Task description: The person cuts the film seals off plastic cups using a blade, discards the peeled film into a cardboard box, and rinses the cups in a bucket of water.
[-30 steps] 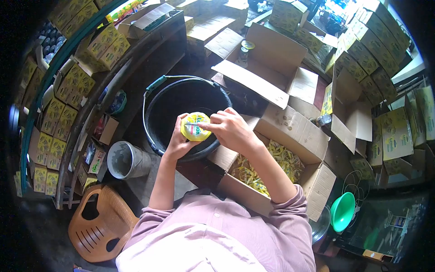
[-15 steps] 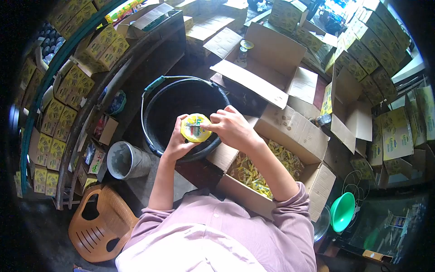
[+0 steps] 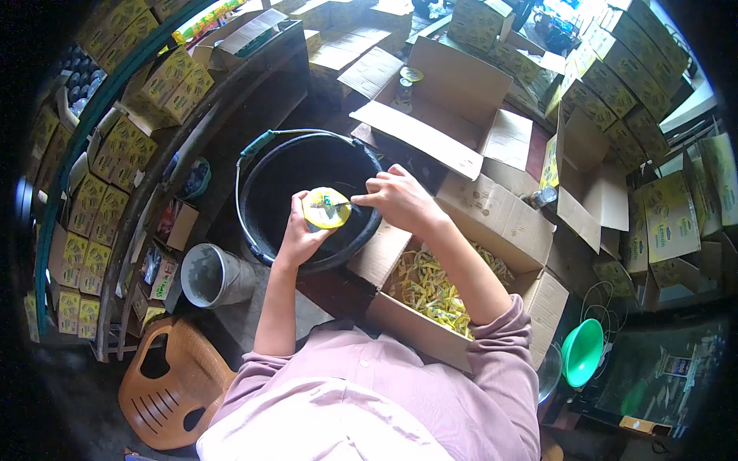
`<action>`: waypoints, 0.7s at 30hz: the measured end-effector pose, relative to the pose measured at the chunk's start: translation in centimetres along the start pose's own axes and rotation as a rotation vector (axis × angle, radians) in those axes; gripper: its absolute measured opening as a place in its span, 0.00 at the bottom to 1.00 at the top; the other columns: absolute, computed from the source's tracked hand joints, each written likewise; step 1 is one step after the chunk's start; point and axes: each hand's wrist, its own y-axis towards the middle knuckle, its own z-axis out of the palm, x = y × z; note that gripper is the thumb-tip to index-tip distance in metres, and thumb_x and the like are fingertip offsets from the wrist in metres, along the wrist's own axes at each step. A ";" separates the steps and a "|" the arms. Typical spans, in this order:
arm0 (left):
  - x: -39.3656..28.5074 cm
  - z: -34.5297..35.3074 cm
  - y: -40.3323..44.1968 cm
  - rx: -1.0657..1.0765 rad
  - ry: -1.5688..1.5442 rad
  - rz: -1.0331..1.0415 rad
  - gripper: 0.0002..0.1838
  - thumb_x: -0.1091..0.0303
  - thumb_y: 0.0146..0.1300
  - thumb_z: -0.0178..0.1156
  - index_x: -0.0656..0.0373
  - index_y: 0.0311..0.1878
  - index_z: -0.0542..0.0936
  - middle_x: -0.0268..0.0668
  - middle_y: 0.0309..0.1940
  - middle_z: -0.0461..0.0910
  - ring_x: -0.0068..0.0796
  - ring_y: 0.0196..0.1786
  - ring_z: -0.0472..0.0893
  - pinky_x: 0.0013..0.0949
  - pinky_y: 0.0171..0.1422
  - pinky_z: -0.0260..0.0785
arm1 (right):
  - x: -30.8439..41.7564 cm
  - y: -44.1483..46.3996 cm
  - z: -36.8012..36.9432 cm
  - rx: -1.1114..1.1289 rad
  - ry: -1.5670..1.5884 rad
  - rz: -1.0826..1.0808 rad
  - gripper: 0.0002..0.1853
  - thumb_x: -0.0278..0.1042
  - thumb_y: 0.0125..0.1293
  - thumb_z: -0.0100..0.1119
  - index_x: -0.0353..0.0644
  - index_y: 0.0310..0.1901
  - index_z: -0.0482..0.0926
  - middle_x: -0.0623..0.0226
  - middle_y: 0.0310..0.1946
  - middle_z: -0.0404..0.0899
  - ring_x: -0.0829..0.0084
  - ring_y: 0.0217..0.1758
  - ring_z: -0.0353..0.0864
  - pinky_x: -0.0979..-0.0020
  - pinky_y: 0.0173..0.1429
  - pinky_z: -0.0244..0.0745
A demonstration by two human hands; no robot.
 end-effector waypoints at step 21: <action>1.3 -1.0 3.3 0.383 1.243 -0.043 0.35 0.71 0.40 0.66 0.67 0.53 0.61 0.44 0.40 0.74 0.41 0.46 0.74 0.46 0.48 0.64 | 6.6 -13.6 2.3 -0.588 0.625 0.792 0.17 0.16 0.50 0.57 0.41 0.44 0.80 0.66 0.25 0.77 0.80 0.29 0.74 0.78 0.33 0.67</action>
